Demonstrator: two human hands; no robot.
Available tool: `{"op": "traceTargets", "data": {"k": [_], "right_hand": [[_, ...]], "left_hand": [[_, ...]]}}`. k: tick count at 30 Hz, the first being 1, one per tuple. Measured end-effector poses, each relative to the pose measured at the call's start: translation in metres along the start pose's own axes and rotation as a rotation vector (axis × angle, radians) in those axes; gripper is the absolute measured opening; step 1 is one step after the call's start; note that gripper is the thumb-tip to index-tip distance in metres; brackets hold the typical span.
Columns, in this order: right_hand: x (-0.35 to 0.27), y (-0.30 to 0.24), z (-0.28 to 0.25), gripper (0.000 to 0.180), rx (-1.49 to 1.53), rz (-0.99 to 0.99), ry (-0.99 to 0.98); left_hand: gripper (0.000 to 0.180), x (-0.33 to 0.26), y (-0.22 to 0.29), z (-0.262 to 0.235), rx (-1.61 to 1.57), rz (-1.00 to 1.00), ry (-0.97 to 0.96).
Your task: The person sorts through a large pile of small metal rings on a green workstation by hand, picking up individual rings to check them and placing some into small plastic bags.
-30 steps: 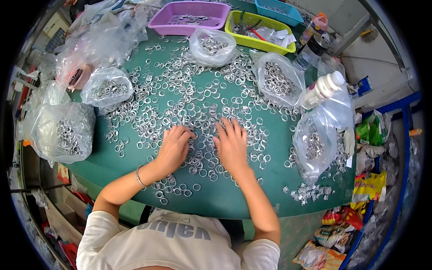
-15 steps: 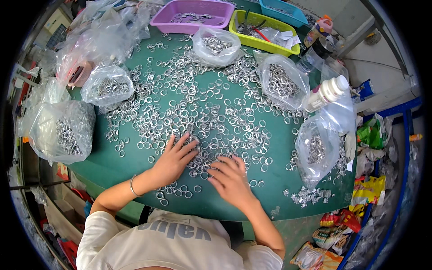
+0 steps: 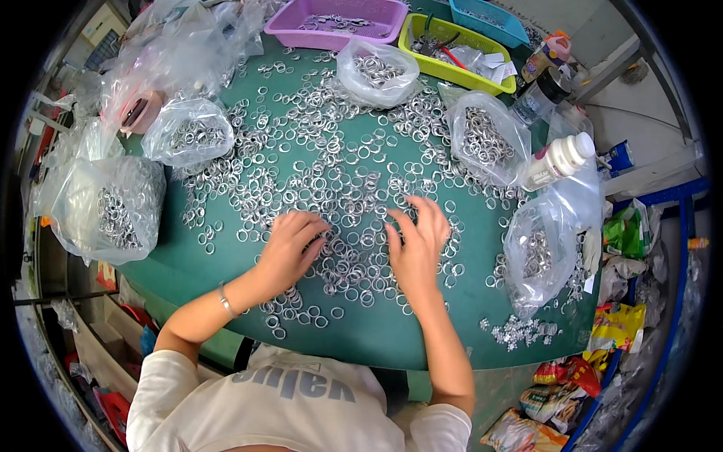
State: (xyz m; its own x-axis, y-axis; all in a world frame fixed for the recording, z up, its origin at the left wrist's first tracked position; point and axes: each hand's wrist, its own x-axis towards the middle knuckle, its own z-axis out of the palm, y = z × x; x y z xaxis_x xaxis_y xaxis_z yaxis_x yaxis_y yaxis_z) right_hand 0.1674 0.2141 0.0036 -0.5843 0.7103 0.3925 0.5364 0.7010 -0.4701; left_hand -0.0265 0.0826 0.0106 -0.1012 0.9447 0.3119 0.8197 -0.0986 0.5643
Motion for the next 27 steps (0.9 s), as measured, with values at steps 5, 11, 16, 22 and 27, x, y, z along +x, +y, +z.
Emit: {"op": "traceTargets", "data": {"k": [5, 11, 16, 22, 27], "right_hand": [[0.035, 0.005, 0.040, 0.014, -0.065, -0.118, 0.002], [0.023, 0.004, 0.020, 0.009, -0.090, -0.130, 0.034], [-0.009, -0.021, -0.018, 0.008, 0.151, -0.006, -0.118], [-0.075, -0.079, -0.011, 0.009, 0.392, -0.063, -0.318], [-0.078, -0.085, 0.002, 0.015, 0.240, -0.088, -0.273]], "left_hand": [[0.023, 0.054, 0.007, 0.047, 0.191, -0.064, -0.022], [0.013, 0.057, -0.006, 0.047, -0.021, -0.032, 0.081], [0.009, 0.026, -0.001, -0.001, -0.258, -0.114, 0.030], [0.017, -0.047, 0.023, -0.024, -0.229, -0.172, -0.192], [0.025, -0.076, 0.022, -0.013, -0.029, -0.051, -0.267]]}}
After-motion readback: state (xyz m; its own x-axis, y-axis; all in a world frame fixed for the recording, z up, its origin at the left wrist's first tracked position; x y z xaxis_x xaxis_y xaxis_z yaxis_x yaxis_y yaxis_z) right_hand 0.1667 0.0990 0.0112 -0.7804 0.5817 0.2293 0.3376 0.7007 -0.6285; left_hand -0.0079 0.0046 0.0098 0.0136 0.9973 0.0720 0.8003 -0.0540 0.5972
